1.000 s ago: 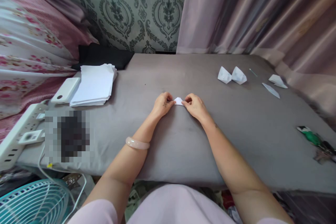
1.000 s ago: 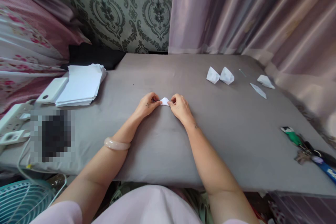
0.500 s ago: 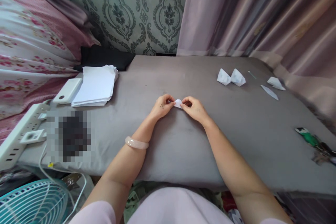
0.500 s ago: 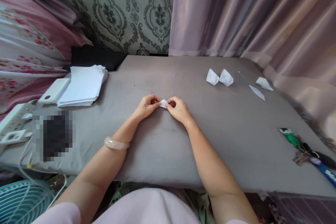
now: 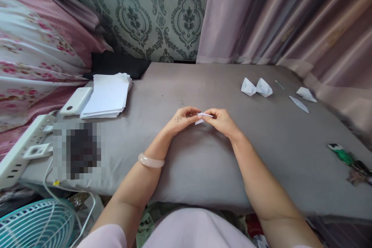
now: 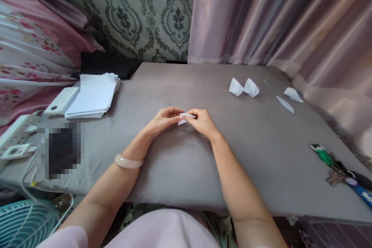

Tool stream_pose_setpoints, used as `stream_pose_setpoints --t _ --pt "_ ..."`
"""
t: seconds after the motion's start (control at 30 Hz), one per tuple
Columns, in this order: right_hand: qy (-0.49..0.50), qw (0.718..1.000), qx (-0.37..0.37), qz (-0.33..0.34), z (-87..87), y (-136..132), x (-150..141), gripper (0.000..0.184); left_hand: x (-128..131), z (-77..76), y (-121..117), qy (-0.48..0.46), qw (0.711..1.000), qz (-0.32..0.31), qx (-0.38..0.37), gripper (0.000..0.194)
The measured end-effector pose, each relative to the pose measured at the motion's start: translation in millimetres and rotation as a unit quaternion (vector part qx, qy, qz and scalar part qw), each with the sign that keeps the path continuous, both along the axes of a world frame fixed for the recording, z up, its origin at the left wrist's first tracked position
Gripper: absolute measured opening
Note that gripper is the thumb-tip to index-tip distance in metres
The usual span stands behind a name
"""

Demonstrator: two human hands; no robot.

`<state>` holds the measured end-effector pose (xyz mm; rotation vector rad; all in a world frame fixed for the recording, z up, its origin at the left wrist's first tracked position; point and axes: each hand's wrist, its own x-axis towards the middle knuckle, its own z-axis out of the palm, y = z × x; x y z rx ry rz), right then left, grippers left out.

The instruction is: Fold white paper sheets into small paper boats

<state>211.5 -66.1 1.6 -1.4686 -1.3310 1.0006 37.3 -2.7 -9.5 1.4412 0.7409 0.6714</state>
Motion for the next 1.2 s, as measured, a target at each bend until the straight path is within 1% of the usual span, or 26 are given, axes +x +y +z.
stream_pose_setpoints --t 0.07,0.13,0.2,0.27,0.3,0.37,0.47,0.6,0.73,0.87,0.93,1.03,1.1,1.2 --pt "-0.06 0.998 0.001 0.01 -0.1 -1 1 0.022 -1 2.4 -2 0.023 1.0 -0.017 -0.011 0.036" --pt "-0.07 0.998 -0.006 0.008 -0.6 -1 0 0.022 -1 4.8 -3 0.023 0.999 -0.006 -0.026 0.034" --pt "-0.006 1.0 -0.002 -0.02 -0.3 1 -3 0.027 0 6.7 -3 -0.015 0.998 0.036 -0.057 0.032" --pt "0.066 0.994 0.024 -0.078 1.0 2 -6 0.032 1 7.7 -2 -0.075 0.988 0.083 -0.104 0.029" --pt "0.082 0.989 0.044 -0.111 1.8 3 -8 0.033 2 7.9 -1 -0.102 0.981 0.102 -0.128 0.028" --pt "0.072 0.983 0.079 -0.149 3.5 3 -12 0.03 4 8.3 0 -0.135 0.967 0.128 -0.171 0.026" --pt "0.028 0.983 0.11 -0.142 5.0 2 -20 0.024 7 9.3 -1 -0.151 0.953 0.149 -0.218 0.024" --pt "0.001 0.983 0.127 -0.133 6.0 0 -27 0.019 11 11.5 -4 -0.157 0.941 0.16 -0.254 0.017" --pt "-0.001 0.981 0.113 -0.156 7.2 -1 -26 0.019 13 13.8 -6 -0.167 0.935 0.159 -0.27 0.01" --pt "0.031 0.985 0.071 -0.156 7.2 -1 -24 0.026 15 14.4 -9 -0.175 0.941 0.139 -0.255 0.014" --pt "0.009 0.981 0.085 -0.176 5.9 -1 -25 0.026 16 13.8 -9 -0.177 0.941 0.146 -0.249 0.016" --pt "-0.049 0.964 0.127 -0.228 3.2 -1 -29 0.023 19 11.5 -10 -0.18 0.936 0.167 -0.251 0.017" --pt "-0.059 0.963 0.134 -0.228 1.6 -1 -30 0.022 20 9.3 -10 -0.181 0.935 0.17 -0.252 0.018" --pt "-0.041 0.969 0.126 -0.209 0.8 -1 -30 0.02 20 4.7 -11 -0.181 0.941 0.166 -0.233 0.021"
